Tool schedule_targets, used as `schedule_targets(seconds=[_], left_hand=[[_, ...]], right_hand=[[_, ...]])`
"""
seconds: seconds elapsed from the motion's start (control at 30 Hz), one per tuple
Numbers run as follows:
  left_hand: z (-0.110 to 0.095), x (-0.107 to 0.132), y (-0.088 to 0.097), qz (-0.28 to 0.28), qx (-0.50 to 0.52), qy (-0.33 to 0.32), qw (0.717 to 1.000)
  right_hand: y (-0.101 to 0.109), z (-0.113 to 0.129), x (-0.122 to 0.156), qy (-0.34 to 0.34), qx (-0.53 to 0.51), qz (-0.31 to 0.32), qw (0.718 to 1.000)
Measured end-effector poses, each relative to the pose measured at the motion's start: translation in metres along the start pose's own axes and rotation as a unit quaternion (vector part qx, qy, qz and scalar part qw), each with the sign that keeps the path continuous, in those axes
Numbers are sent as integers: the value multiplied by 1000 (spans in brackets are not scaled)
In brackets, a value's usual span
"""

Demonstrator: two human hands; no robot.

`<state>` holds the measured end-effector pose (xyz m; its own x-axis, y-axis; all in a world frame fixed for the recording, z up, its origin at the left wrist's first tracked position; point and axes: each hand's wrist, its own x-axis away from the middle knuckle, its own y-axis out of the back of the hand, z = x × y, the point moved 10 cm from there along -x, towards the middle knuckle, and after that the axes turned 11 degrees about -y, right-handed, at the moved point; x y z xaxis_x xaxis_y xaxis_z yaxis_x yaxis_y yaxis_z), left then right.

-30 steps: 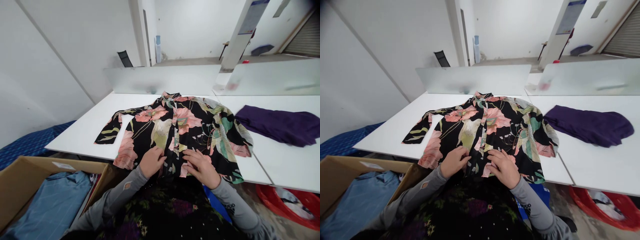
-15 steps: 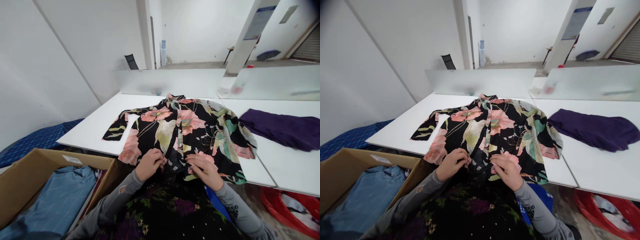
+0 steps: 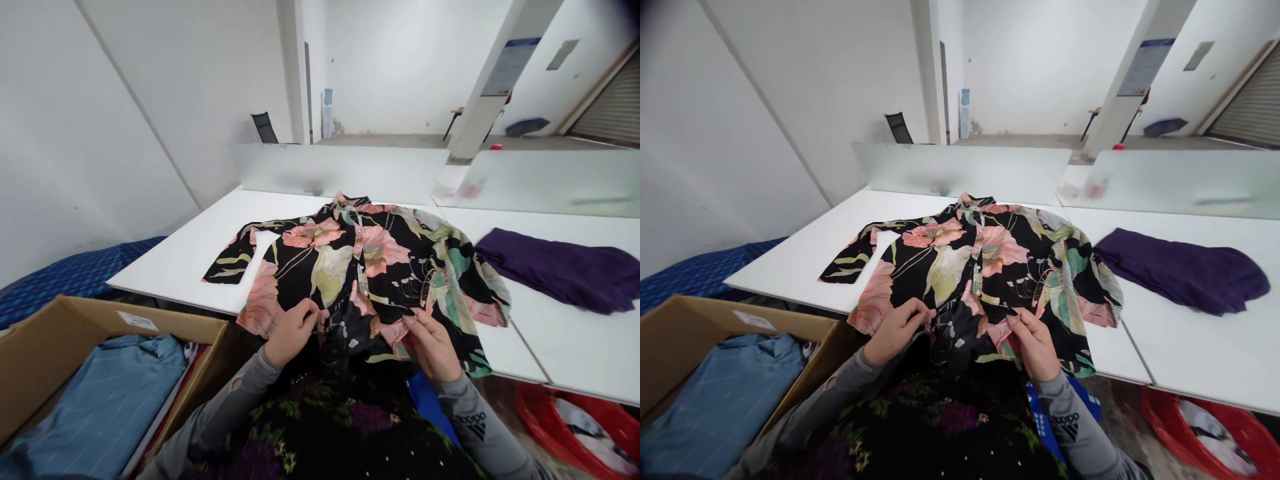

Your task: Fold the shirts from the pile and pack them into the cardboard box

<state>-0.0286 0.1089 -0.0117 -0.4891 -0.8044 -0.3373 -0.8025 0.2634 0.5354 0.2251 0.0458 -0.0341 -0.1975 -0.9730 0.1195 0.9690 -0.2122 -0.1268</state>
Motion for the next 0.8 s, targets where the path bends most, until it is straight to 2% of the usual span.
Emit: schedule_targets(seconds=[0.1, 0.27, 0.4, 0.5, 0.53, 0.6, 0.63, 0.7, 0.77, 0.8], left_hand=[[3, 0, 4, -22, -3, 8, 1000], [6, -2, 8, -48, 44, 6, 998], [-6, -11, 21, -91, 89, -9, 992], [-26, -19, 30, -116, 103, -44, 987], [-33, -20, 32, -120, 103, -56, 986], [-46, -20, 32, -110, 94, -79, 986], [-53, -19, 27, -87, 85, -94, 988], [-66, -15, 4, 24, 63, -131, 989], [-73, -6, -27, 173, 30, -162, 971], [-72, -2, -37, 227, 8, -171, 959]], right_hand=[[-3, 1, 1, -11, -32, 13, 999], [0, -3, -2, -15, -3, 9, 1000], [1, 19, 5, 36, 3, -19, 999], [-25, 43, 14, 108, 114, 41, 987], [-40, 48, 19, 137, 175, 82, 972], [-72, 48, 31, 192, 289, 184, 920], [-85, 45, 37, 214, 324, 230, 892], [-98, 39, 46, 238, 356, 287, 857], [-94, 38, 43, 229, 365, 282, 857], [-86, 39, 38, 216, 370, 263, 865]])
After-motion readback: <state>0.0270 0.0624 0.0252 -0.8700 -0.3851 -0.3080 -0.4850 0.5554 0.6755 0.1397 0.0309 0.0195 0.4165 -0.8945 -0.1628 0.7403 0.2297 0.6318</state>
